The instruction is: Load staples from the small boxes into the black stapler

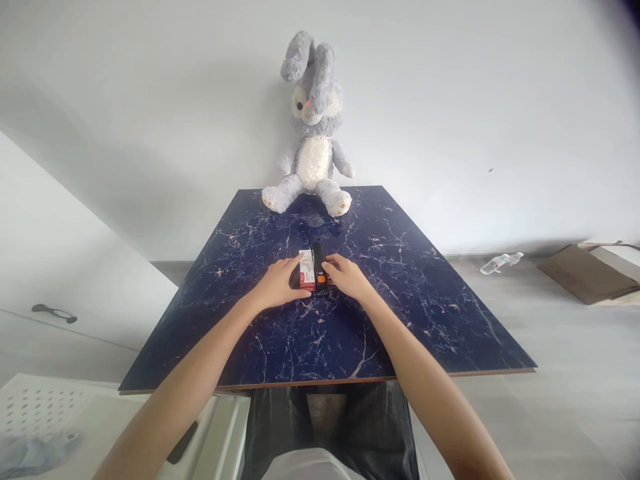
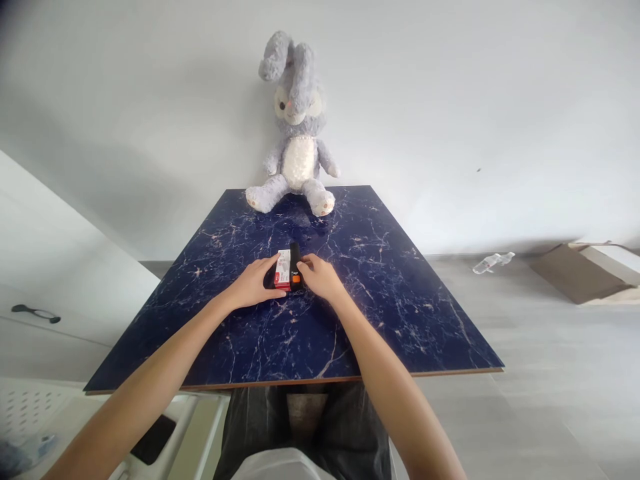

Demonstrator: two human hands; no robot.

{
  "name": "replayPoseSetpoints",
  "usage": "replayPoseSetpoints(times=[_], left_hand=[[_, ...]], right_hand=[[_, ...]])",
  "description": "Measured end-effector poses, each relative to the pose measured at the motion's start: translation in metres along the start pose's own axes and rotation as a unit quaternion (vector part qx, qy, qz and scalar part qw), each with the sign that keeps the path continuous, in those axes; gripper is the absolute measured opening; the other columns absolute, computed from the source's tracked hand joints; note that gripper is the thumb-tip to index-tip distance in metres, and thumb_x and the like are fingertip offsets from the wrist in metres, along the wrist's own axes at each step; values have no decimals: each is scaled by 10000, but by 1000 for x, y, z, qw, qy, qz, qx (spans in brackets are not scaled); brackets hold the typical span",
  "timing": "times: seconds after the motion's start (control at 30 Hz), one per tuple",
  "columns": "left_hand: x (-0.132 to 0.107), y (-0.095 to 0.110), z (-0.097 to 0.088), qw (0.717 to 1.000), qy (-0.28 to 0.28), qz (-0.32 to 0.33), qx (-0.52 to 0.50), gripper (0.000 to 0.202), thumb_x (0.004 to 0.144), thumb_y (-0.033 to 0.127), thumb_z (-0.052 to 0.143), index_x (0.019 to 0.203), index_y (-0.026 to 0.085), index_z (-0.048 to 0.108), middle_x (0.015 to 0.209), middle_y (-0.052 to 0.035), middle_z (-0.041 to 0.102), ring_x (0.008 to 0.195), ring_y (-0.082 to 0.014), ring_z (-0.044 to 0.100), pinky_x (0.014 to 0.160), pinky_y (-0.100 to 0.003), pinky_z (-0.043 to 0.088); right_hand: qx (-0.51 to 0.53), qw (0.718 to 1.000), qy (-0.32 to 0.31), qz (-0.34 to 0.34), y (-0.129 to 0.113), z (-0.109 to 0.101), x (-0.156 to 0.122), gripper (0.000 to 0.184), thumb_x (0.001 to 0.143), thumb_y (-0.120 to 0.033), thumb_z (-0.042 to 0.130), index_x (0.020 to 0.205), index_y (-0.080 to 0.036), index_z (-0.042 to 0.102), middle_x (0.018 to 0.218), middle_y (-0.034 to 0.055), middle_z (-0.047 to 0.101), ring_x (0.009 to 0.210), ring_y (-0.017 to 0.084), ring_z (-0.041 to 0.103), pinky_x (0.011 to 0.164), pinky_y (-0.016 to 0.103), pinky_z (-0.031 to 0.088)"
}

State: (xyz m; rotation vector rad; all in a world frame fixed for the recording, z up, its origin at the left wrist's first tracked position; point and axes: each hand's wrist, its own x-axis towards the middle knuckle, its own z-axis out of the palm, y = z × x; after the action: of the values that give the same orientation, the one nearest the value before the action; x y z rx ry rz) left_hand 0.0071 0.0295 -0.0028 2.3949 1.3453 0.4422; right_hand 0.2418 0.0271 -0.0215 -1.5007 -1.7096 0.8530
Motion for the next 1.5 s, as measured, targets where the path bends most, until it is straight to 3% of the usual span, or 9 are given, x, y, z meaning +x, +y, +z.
replayPoseSetpoints(times=[0.2, 0.4, 0.57, 0.7, 0.87, 1.1, 1.3, 1.4, 1.5], left_hand=[[-1, 2, 0, 1000, 2, -8, 0, 1001, 791, 582, 718, 1599, 298, 198, 1422, -136, 562, 1258, -383, 516, 1001, -500, 423], [0, 2, 9, 999, 28, -5, -20, 976, 790, 548, 734, 1589, 313, 226, 1352, -108, 618, 1184, -354, 574, 950, -451, 470], [30, 11, 24, 997, 58, 24, -40, 958, 759, 518, 769, 1556, 279, 294, 1350, -101, 624, 1237, -349, 545, 972, -440, 472], [82, 37, 47, 995, 74, 56, -45, 890, 747, 537, 770, 1496, 261, 375, 1302, -97, 649, 1218, -342, 567, 984, -440, 466], [151, 91, 86, 994, 88, 54, -35, 730, 736, 563, 772, 1313, 197, 516, 1179, -138, 691, 1135, -334, 627, 948, -405, 479], [216, 161, 131, 994, 79, 70, -24, 772, 731, 629, 737, 1291, 156, 496, 1163, -177, 698, 1152, -347, 621, 963, -423, 456], [235, 186, 151, 993, 78, 89, -17, 758, 791, 618, 677, 1342, 140, 469, 1164, -185, 700, 1174, -361, 599, 987, -445, 420], [229, 184, 149, 993, 82, 82, -16, 874, 783, 662, 659, 1421, 119, 411, 1206, -198, 686, 1217, -386, 565, 1020, -474, 391], [213, 173, 143, 994, 81, 75, -11, 897, 828, 688, 585, 1467, 91, 384, 1341, -232, 610, 1288, -403, 507, 1056, -491, 366]], right_hand=[[-14, 1000, 0, 10, -6, -2, -3, 304, 965, -412, 503, 1171, -256, 664, 1137, 46, 733, 999, 218, 709, 906, 355, 547], [-34, 999, -31, -22, -15, -8, -9, 459, 844, -405, 685, 1269, -245, 623, 1174, 56, 727, 974, 222, 714, 878, 334, 544], [-48, 999, 19, -1, -2, -20, 0, 434, 854, -374, 656, 1268, -246, 628, 1175, 53, 729, 1010, 217, 707, 928, 342, 521], [-73, 991, 103, 43, 22, -47, 9, 462, 876, -363, 614, 1312, -211, 598, 1193, 90, 724, 1043, 233, 703, 950, 365, 508], [-96, 969, 222, 42, 68, -99, 12, 428, 904, -391, 567, 1267, -175, 637, 1179, 106, 730, 1055, 232, 697, 958, 356, 498], [-119, 928, 337, 107, 120, -158, 13, 469, 908, -443, 500, 1232, -149, 669, 1120, 138, 736, 1049, 264, 677, 975, 387, 477], [-113, 905, 381, 151, 133, -175, 14, 479, 907, -408, 449, 1240, -130, 652, 1112, 164, 726, 1053, 284, 656, 976, 397, 461], [-111, 900, 395, 148, 131, -173, 15, 467, 908, -402, 452, 1244, -133, 634, 1131, 164, 714, 1058, 289, 645, 975, 406, 458], [-142, 867, 464, 111, 123, -169, 13, 452, 922, -387, 439, 1251, -126, 606, 1205, 175, 671, 1134, 298, 597, 1026, 432, 421]])
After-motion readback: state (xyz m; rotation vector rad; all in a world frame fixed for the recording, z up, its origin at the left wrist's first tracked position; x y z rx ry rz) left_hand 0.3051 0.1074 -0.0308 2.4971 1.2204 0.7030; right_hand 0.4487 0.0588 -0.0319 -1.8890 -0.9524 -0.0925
